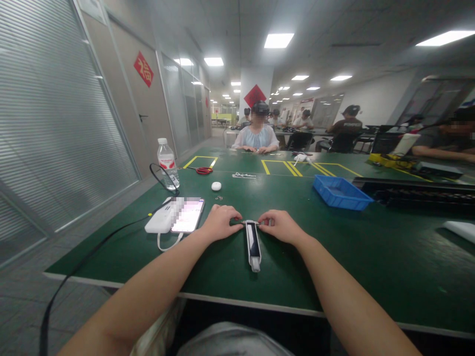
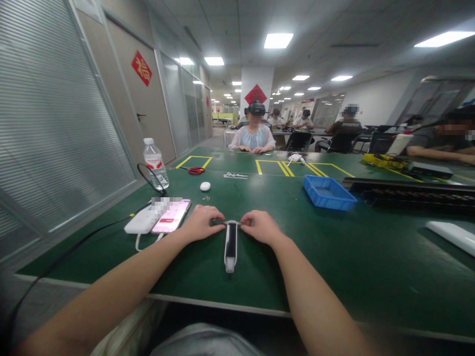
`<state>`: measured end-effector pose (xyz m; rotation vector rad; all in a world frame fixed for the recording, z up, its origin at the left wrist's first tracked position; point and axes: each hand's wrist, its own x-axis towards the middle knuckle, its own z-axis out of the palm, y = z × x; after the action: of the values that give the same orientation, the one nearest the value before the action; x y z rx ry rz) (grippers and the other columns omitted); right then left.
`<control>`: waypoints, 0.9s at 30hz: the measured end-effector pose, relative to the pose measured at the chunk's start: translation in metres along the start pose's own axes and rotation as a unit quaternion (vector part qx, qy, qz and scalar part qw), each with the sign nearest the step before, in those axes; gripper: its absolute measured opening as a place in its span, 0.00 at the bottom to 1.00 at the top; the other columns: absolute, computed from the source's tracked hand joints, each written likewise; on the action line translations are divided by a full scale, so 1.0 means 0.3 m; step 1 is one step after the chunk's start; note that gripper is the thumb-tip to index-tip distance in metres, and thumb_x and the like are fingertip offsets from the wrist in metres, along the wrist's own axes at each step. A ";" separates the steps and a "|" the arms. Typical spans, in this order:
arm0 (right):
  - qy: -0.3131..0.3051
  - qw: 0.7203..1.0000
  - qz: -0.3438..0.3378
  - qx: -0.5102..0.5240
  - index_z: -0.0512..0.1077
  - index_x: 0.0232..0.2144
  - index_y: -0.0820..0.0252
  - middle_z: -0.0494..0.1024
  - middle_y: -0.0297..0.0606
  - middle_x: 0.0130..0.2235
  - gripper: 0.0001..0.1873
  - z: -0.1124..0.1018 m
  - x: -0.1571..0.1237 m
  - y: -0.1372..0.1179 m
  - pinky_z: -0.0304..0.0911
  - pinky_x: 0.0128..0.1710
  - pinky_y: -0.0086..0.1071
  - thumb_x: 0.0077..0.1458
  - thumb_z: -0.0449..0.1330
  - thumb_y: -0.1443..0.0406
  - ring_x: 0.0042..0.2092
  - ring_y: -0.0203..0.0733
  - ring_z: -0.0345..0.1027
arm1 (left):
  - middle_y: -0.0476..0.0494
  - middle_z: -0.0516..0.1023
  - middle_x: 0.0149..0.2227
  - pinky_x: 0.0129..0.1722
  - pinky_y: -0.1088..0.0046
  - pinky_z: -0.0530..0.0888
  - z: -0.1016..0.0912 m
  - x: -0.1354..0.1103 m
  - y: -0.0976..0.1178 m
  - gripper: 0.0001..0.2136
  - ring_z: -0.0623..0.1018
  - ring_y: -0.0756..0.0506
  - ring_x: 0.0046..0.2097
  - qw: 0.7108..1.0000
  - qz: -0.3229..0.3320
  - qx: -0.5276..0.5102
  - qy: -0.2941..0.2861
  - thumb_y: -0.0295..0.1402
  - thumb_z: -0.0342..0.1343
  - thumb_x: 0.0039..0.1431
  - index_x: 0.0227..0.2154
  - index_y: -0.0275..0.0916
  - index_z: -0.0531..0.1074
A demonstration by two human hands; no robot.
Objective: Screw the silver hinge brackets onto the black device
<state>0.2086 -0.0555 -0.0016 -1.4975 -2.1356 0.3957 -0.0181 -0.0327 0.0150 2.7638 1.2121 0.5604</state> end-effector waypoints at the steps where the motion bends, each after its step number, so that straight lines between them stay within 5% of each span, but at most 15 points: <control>1: -0.001 1.000 0.001 0.001 0.77 0.32 0.58 0.75 0.35 0.29 0.09 0.000 0.001 0.001 0.58 0.31 0.29 0.47 0.59 0.63 0.29 0.35 0.64 | 0.48 0.77 0.37 0.43 0.67 0.60 0.000 -0.001 0.000 0.10 0.73 0.44 0.43 1.000 0.003 0.005 0.000 0.41 0.55 0.54 0.35 0.43 0.75; 10: -0.002 1.000 -0.010 -0.007 0.76 0.30 0.60 0.74 0.35 0.29 0.09 0.004 -0.001 -0.010 0.58 0.30 0.28 0.49 0.58 0.63 0.29 0.34 0.63 | 0.48 0.77 0.38 0.41 0.67 0.59 0.006 0.003 0.015 0.08 0.73 0.45 0.43 0.999 0.012 0.025 -0.018 0.36 0.52 0.57 0.35 0.43 0.75; 20: 0.000 1.000 -0.009 0.004 0.77 0.30 0.59 0.74 0.35 0.28 0.09 0.005 -0.002 -0.009 0.58 0.30 0.28 0.49 0.58 0.62 0.28 0.34 0.63 | 0.47 0.76 0.41 0.45 0.65 0.57 -0.029 -0.005 -0.006 0.16 0.72 0.45 0.45 1.000 -0.007 0.000 0.025 0.47 0.53 0.54 0.39 0.43 0.73; 27: -0.008 1.000 0.002 0.011 0.77 0.30 0.59 0.74 0.35 0.28 0.09 0.003 -0.002 -0.009 0.58 0.29 0.28 0.49 0.58 0.62 0.28 0.34 0.63 | 0.47 0.77 0.40 0.44 0.68 0.63 -0.074 0.008 -0.078 0.14 0.73 0.46 0.44 0.985 -0.129 -0.012 0.114 0.36 0.43 0.61 0.37 0.42 0.75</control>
<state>0.2061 -0.0571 -0.0012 -1.4907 -2.1344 0.4336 -0.0409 -0.0167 0.0313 2.5183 1.5687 0.8743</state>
